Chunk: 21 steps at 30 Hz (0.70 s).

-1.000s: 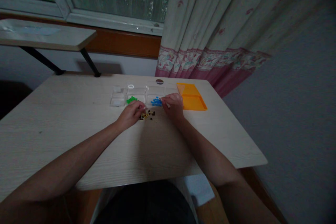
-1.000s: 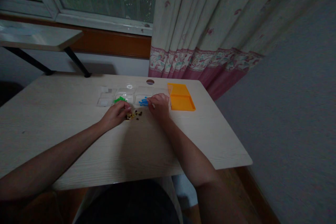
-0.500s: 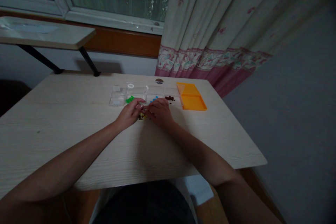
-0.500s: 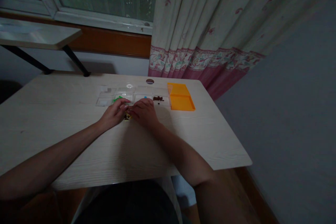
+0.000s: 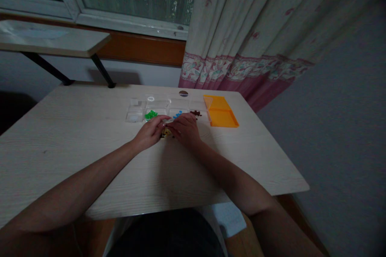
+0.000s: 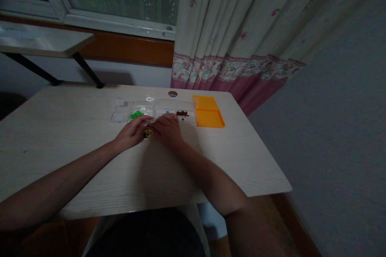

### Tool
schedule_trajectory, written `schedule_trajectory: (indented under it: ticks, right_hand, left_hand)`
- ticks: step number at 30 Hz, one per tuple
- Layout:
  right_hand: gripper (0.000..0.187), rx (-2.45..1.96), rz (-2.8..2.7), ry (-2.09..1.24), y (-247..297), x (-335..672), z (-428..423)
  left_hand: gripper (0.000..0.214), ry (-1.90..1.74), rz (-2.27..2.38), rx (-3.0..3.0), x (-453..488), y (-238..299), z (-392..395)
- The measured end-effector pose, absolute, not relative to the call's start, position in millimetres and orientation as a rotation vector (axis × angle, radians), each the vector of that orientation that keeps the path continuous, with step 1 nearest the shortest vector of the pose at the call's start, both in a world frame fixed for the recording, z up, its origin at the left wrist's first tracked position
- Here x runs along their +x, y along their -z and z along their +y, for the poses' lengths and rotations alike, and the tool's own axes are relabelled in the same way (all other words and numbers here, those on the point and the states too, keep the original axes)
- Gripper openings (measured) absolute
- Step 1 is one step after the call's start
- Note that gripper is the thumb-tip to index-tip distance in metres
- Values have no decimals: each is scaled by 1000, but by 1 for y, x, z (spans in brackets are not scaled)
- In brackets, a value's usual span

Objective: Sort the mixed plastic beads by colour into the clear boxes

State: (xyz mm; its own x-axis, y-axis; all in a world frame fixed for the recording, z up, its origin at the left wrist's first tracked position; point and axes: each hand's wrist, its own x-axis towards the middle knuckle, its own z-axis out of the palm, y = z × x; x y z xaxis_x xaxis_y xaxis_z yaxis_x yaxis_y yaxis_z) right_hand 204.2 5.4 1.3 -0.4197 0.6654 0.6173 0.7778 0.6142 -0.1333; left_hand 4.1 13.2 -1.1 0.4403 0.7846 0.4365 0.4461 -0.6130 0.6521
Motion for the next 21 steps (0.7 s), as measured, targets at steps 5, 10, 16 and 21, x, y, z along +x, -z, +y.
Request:
schedule_trajectory:
  ticks: [5,10,16,21]
  right_hand:
    - [17,-1126,-2220,208,-2,204,5]
    - [19,-1174,-2188,207,-3,217,13]
    - [22,-1571,-1840,238,-3,268,40]
    - [21,-1745,-1684,222,5,287,52]
  left_hand:
    - [34,-1044,982,2266,3,8,17]
    - [33,-1052,977,2301,3,11,18]
    - [32,-1057,925,2289,4,12,19]
    - [31,-1049,920,2349,3,13,21]
